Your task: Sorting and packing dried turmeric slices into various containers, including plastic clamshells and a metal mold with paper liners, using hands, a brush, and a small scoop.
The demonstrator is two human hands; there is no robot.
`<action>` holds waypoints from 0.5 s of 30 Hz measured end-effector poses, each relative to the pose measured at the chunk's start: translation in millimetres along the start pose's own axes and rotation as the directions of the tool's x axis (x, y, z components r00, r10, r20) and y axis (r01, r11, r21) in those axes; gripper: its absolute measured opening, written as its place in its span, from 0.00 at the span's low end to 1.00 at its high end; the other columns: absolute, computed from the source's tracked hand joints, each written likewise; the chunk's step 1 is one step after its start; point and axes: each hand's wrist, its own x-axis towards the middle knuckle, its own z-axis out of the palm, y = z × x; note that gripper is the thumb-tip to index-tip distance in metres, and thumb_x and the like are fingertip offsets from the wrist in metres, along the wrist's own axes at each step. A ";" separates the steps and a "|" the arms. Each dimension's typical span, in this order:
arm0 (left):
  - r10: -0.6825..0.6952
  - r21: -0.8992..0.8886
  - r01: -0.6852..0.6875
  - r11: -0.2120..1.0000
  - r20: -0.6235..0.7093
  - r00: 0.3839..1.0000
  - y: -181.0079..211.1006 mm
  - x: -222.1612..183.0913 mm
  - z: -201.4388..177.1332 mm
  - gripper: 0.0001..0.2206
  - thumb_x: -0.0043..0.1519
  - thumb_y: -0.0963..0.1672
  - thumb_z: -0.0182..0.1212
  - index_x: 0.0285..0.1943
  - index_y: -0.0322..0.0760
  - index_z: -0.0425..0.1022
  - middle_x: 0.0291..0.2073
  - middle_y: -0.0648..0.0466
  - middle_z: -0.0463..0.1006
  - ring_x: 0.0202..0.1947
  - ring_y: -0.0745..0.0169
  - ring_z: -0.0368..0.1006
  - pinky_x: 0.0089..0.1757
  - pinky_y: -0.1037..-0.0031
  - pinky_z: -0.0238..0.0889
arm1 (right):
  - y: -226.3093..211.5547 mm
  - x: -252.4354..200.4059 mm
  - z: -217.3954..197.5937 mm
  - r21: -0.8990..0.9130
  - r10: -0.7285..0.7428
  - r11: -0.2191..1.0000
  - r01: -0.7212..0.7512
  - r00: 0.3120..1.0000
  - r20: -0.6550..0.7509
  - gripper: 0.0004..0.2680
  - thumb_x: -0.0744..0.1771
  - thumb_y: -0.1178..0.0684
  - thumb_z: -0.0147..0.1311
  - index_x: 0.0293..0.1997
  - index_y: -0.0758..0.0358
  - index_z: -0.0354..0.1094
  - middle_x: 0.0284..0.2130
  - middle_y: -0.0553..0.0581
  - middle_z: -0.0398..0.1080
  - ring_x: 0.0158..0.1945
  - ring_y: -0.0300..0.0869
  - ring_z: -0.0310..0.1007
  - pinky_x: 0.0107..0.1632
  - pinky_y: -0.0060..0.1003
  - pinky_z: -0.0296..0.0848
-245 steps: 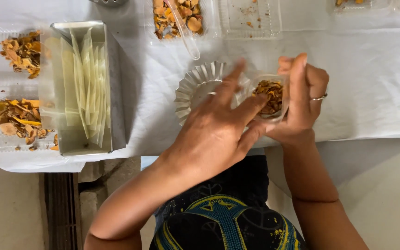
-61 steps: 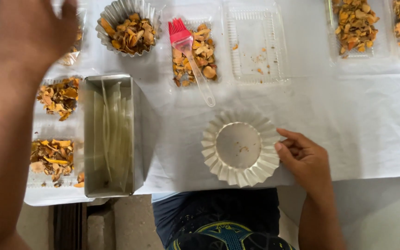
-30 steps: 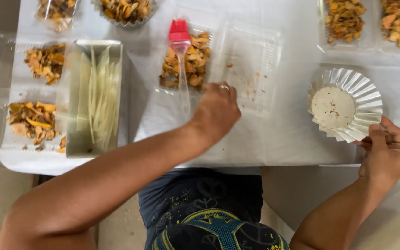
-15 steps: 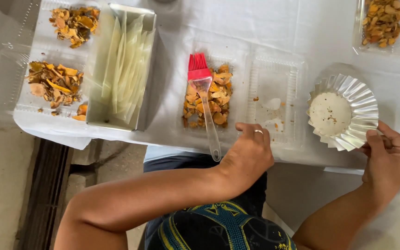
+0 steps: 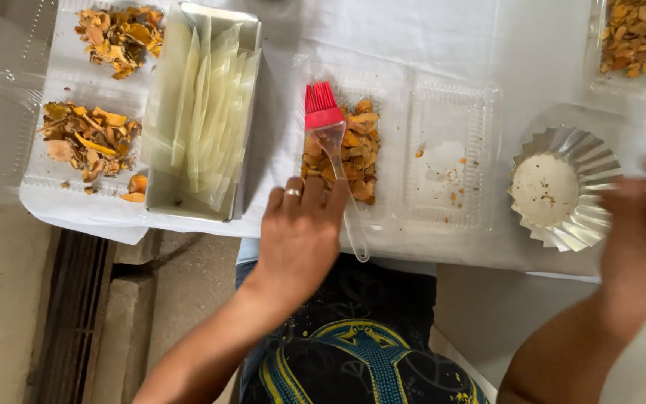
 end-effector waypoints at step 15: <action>0.124 -0.258 -0.218 0.941 -0.338 0.933 -44.8 14.5 44.5 0.06 0.63 0.37 0.57 0.41 0.40 0.78 0.34 0.46 0.73 0.38 0.48 0.71 0.45 0.62 0.63 | -175.1 87.5 196.2 0.056 -0.275 0.866 0.498 0.378 0.884 0.08 0.67 0.63 0.55 0.50 0.67 0.75 0.37 0.69 0.74 0.42 0.62 0.77 0.42 0.57 0.75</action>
